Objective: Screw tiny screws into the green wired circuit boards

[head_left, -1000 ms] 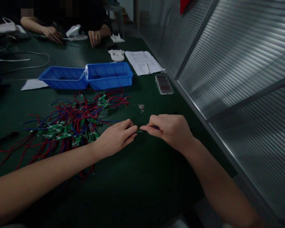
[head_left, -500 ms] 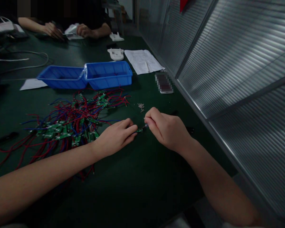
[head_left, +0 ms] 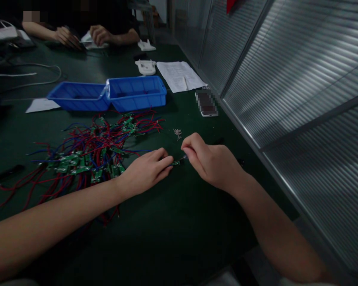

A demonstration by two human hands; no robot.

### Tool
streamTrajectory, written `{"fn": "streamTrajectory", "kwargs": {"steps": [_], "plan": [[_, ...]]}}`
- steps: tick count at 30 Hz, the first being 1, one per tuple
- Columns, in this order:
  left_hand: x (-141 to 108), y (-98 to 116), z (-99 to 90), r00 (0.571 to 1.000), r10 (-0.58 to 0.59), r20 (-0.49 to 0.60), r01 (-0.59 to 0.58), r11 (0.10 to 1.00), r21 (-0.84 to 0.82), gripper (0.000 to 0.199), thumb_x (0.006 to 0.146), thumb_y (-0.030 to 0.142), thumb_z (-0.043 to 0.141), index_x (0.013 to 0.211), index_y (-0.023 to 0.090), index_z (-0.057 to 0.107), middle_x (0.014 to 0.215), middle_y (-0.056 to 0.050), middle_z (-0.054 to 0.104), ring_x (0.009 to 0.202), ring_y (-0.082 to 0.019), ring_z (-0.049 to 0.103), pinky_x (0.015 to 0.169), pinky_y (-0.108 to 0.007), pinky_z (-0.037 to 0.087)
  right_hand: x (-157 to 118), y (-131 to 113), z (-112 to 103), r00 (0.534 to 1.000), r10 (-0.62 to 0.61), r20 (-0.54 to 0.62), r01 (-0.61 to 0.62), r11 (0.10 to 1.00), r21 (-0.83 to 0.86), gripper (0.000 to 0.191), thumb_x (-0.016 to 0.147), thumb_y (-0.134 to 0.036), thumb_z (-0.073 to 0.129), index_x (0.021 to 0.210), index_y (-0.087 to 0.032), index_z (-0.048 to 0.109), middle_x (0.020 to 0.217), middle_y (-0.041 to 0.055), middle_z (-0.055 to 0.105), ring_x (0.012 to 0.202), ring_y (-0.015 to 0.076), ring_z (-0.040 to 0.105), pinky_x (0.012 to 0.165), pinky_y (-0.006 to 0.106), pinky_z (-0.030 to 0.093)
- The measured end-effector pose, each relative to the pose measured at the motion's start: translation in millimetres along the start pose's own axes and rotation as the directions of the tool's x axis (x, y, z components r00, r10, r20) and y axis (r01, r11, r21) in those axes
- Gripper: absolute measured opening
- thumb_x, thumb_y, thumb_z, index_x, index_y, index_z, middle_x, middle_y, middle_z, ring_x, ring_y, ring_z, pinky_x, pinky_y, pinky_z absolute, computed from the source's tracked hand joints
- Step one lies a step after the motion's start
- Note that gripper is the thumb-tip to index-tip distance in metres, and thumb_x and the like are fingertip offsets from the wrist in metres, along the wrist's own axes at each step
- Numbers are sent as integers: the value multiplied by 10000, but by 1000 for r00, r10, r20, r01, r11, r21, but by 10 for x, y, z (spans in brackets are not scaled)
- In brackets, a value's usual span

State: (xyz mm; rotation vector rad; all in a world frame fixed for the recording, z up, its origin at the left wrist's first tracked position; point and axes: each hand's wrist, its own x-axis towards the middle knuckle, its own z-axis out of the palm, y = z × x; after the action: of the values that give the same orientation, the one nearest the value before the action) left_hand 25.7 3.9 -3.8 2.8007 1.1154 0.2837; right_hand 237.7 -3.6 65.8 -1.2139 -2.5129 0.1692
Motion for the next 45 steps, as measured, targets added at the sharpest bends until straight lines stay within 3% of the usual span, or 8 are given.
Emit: {"fn": "streamTrajectory", "kwargs": {"steps": [8, 14, 19, 24, 32, 36, 41, 45], "plan": [[-18, -8, 12, 1000, -6, 21, 6, 999, 38, 230, 939, 337, 329, 1007, 186, 489, 956, -60, 453, 793, -166, 474, 695, -305, 444, -24, 116, 17, 988, 120, -96, -128, 988, -86, 378, 850, -519, 442, 679, -191, 518, 519, -38, 470, 484, 80, 426, 501, 234, 202], [2, -3, 10, 999, -23, 47, 23, 1000, 10, 225, 942, 336, 313, 957, 186, 480, 966, -61, 450, 819, -169, 475, 722, -309, 440, 0, 83, 36, 999, -27, -46, 34, 985, 168, 211, 847, -232, 354, 1035, -151, 402, 806, 6, 574, 573, 89, 500, 506, 218, 282], [3, -1, 14, 999, -14, 35, 13, 1000, 22, 225, 940, 336, 321, 986, 190, 486, 966, -60, 451, 819, -172, 474, 709, -308, 438, 3, 92, 62, 995, -82, -51, 84, 995, 44, 228, 942, -319, 319, 920, -172, 491, 707, -13, 583, 576, 78, 526, 520, 212, 276], [-8, 4, 9, 1000, -5, 12, 5, 999, 49, 228, 940, 334, 329, 985, 188, 498, 954, -57, 455, 787, -163, 472, 683, -299, 438, -10, 165, 89, 986, 66, -150, -60, 997, 45, 293, 866, -407, 476, 676, -185, 487, 519, -57, 450, 472, 54, 418, 504, 217, 235], [-11, -11, 15, 999, -4, 39, 4, 1000, -10, 251, 941, 340, 324, 1031, 189, 503, 996, -71, 462, 885, -187, 482, 767, -328, 455, -20, -49, 86, 986, -147, -79, 156, 978, 135, 168, 870, -227, 328, 947, -158, 460, 794, 10, 562, 656, 94, 502, 548, 224, 307], [-10, -25, 30, 999, -11, 33, 12, 1000, -23, 227, 934, 341, 339, 971, 186, 501, 967, -64, 460, 844, -180, 485, 720, -314, 455, -46, -28, 136, 986, -138, -89, 135, 990, -36, 238, 930, -344, 356, 896, -169, 514, 722, 1, 579, 634, 87, 529, 542, 227, 288], [-1, -7, 15, 999, -22, 42, 24, 999, -31, 228, 941, 340, 324, 979, 188, 490, 983, -63, 454, 835, -167, 488, 719, -303, 452, -42, 65, 157, 969, -73, -237, 21, 976, -216, 258, 851, -422, 464, 736, -193, 496, 584, -21, 512, 567, 105, 487, 508, 256, 225], [1, 9, -9, 998, -21, 52, 22, 1000, -16, 228, 943, 334, 316, 989, 189, 486, 981, -63, 453, 837, -170, 483, 736, -312, 451, -15, 35, 105, 986, 11, -168, -10, 1000, 9, 194, 854, -302, 379, 965, -165, 460, 786, 8, 571, 655, 106, 520, 513, 227, 279]]}}
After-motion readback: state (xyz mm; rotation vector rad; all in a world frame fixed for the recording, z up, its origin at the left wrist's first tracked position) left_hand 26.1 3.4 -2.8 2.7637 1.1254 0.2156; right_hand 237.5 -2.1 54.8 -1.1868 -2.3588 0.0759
